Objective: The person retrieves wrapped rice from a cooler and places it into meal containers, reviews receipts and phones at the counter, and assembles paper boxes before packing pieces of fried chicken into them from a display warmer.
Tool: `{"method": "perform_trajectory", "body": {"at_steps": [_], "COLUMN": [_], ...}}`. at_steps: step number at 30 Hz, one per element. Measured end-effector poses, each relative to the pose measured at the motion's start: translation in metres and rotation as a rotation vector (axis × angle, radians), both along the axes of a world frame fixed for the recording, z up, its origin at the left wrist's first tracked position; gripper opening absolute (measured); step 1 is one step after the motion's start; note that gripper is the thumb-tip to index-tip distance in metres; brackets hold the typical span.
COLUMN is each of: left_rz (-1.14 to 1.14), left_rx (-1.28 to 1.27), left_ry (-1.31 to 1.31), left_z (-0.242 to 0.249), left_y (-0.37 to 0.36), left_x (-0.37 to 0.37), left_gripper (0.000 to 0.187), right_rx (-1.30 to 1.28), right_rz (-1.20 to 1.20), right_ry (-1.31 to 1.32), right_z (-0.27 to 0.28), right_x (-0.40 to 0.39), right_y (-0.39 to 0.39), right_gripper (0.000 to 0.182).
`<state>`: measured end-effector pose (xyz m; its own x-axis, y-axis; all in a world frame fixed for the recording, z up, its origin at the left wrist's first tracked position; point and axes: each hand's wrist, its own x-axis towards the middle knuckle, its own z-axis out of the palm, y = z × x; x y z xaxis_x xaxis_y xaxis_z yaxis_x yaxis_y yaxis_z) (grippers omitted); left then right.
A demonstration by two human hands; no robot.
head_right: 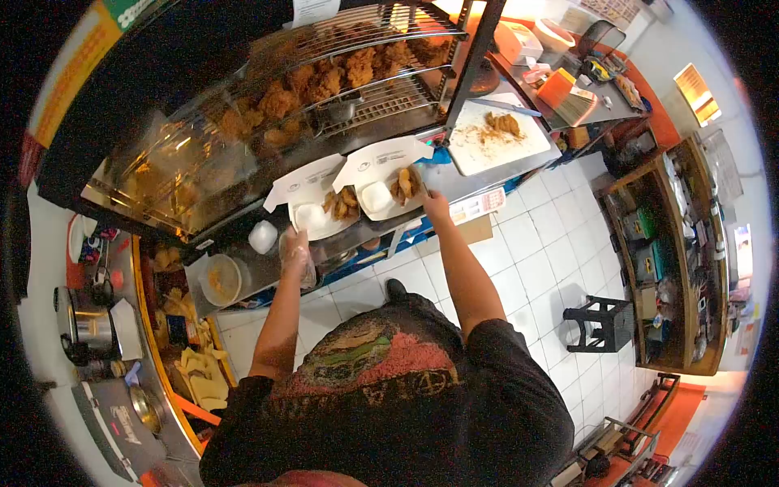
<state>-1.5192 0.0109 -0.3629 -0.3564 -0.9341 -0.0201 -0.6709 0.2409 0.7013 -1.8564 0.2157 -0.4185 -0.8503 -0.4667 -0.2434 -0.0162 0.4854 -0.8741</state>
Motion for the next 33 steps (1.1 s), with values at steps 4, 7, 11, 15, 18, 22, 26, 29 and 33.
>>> {"method": "perform_trajectory", "body": {"at_steps": [4, 7, 11, 15, 18, 22, 26, 29, 33], "left_rz": [0.116, 0.176, 0.209, 0.285, 0.291, -0.024, 0.294, 0.381, 0.108], "left_rx": [0.180, 0.047, 0.568, 0.842, 0.672, 0.617, 0.580, 0.680, 0.195], "left_ry": [-0.158, -0.204, 0.080, 0.774, 0.891, 1.060, 1.061, 1.088, 0.859], "left_z": [-0.047, -0.065, -0.024, -0.046, -0.090, -0.119, -0.056, -0.048, -0.108], "left_y": [-0.029, -0.026, -0.008, 0.024, 0.051, 0.092, 0.142, 0.168, 0.208], "left_x": [-0.018, -0.020, -0.023, -0.026, -0.011, 0.003, -0.068, -0.086, -0.086], "left_gripper": [0.040, 0.040, 0.035, 0.029, 0.030, 0.042, 0.056, 0.050, 0.057], "right_rx": [0.042, 0.116, 0.098, -0.117, -0.221, -0.234, -0.338, -0.393, -0.583], "right_rz": [-0.090, 0.043, 0.187, 0.411, 0.389, 0.396, 0.437, 0.483, 0.474], "right_ry": [-0.027, -0.007, -0.279, -0.749, -0.941, -1.093, -1.188, -1.234, -1.274], "right_z": [0.014, 0.018, 0.018, 0.007, 0.024, -0.017, 0.022, 0.040, 0.043], "right_x": [0.001, -0.019, -0.053, -0.077, -0.092, -0.117, -0.149, -0.183, -0.229], "right_y": [-0.006, -0.003, -0.003, 0.011, 0.012, 0.024, 0.043, 0.070, 0.125], "right_gripper": [0.039, 0.033, 0.032, 0.051, 0.068, 0.068, 0.067, 0.069, 0.071]}}
